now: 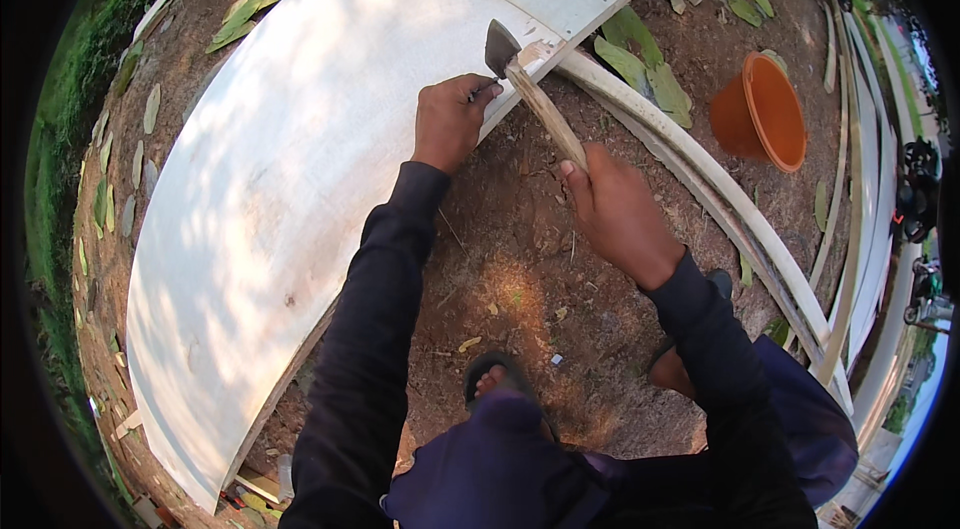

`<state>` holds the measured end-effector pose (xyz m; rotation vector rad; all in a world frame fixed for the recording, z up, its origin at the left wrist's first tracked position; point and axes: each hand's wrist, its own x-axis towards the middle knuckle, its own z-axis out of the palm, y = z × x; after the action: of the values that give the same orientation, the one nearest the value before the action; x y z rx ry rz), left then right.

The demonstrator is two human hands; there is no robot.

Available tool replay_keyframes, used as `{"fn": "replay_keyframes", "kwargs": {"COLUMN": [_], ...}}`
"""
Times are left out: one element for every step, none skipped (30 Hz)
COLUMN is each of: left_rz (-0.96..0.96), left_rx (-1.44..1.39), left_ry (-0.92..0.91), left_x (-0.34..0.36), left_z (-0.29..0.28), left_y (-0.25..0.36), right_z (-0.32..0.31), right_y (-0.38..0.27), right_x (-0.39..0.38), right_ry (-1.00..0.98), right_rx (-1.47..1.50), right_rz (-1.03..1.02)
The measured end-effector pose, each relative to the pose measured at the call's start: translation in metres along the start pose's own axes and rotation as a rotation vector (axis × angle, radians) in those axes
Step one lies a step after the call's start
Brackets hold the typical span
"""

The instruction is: The person hammers nails into a curved white board resting on wooden supports outdoors. They repeatedly pick up nails, position them, and strike with a hammer, moving along the board's edge.

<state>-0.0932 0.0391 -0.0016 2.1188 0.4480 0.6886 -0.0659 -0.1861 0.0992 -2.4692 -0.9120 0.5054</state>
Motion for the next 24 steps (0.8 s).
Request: {"fn": "replay_keyframes", "kwargs": {"left_rz": [0.018,0.024,0.03,0.001,-0.017,-0.037,-0.037,-0.031,-0.025,-0.023,-0.023,-0.023,0.0,0.009,0.017,-0.001,-0.004,-0.007,-0.028,-0.042,-0.06,-0.049,-0.047,-0.044], "left_rx": [-0.002,0.001,0.004,0.014,0.013,0.014,0.025,0.033,0.041,0.041,0.046,0.05,0.043,0.038,0.042,0.044,0.029,0.014,0.045,0.076,0.114,0.087,0.061,0.036], "left_ry": [0.002,-0.002,-0.006,-0.006,-0.005,-0.004,-0.013,-0.017,-0.02,-0.016,-0.015,-0.013,-0.007,-0.006,-0.001,-0.002,-0.003,-0.004,-0.04,-0.072,-0.097,-0.08,-0.07,-0.06], "left_x": [0.002,0.002,0.001,-0.003,-0.003,-0.003,-0.003,-0.001,0.001,0.002,0.0,-0.001,0.002,0.001,-0.001,-0.005,-0.004,-0.003,-0.003,-0.002,0.0,0.002,-0.002,-0.004], "left_z": [0.0,-0.001,-0.002,-0.004,-0.004,-0.005,-0.005,-0.004,-0.003,-0.002,-0.002,-0.002,-0.001,-0.001,-0.004,-0.007,-0.006,-0.005,-0.005,-0.004,-0.004,-0.003,-0.003,-0.003], "left_y": [0.0,-0.003,-0.005,-0.007,-0.006,-0.005,-0.004,-0.002,0.001,0.003,0.004,0.005,0.005,0.003,-0.002,-0.007,-0.006,-0.004,-0.003,0.0,0.002,0.003,0.003,0.003], "right_z": [-0.004,-0.008,-0.009,-0.005,-0.005,-0.005,-0.001,0.002,0.003,0.001,0.0,-0.001,-0.003,-0.005,-0.003,0.001,-0.003,-0.005,0.001,0.009,0.01,0.007,0.005,0.001], "right_y": [-0.003,-0.012,-0.018,-0.02,-0.024,-0.026,-0.022,-0.013,-0.007,-0.001,0.002,0.003,0.001,-0.007,-0.015,-0.02,-0.025,-0.027,-0.019,-0.002,0.004,0.007,0.005,0.001], "right_x": [0.0,-0.002,-0.002,-0.001,0.0,0.0,-0.001,-0.003,-0.003,-0.003,-0.002,-0.002,-0.003,-0.006,-0.005,-0.004,-0.005,-0.006,-0.007,-0.009,-0.006,-0.006,-0.007,-0.008], "right_ry": [0.052,0.093,0.134,0.212,0.301,0.39,0.278,0.172,0.066,0.044,0.019,-0.006,0.083,0.16,0.234,0.262,0.305,0.347,0.235,0.129,0.02,0.027,0.025,0.022], "right_rx": [0.045,0.096,0.148,0.157,0.157,0.157,0.097,0.033,-0.029,-0.022,-0.009,0.003,0.038,0.077,0.122,0.158,0.177,0.196,0.098,0.001,-0.095,-0.056,-0.014,0.027], "right_rz": [-0.028,-0.051,-0.074,-0.151,-0.227,-0.303,-0.202,-0.105,-0.007,-0.012,-0.017,-0.022,-0.084,-0.141,-0.205,-0.222,-0.235,-0.248,-0.178,-0.111,-0.051,-0.045,-0.035,-0.024]}}
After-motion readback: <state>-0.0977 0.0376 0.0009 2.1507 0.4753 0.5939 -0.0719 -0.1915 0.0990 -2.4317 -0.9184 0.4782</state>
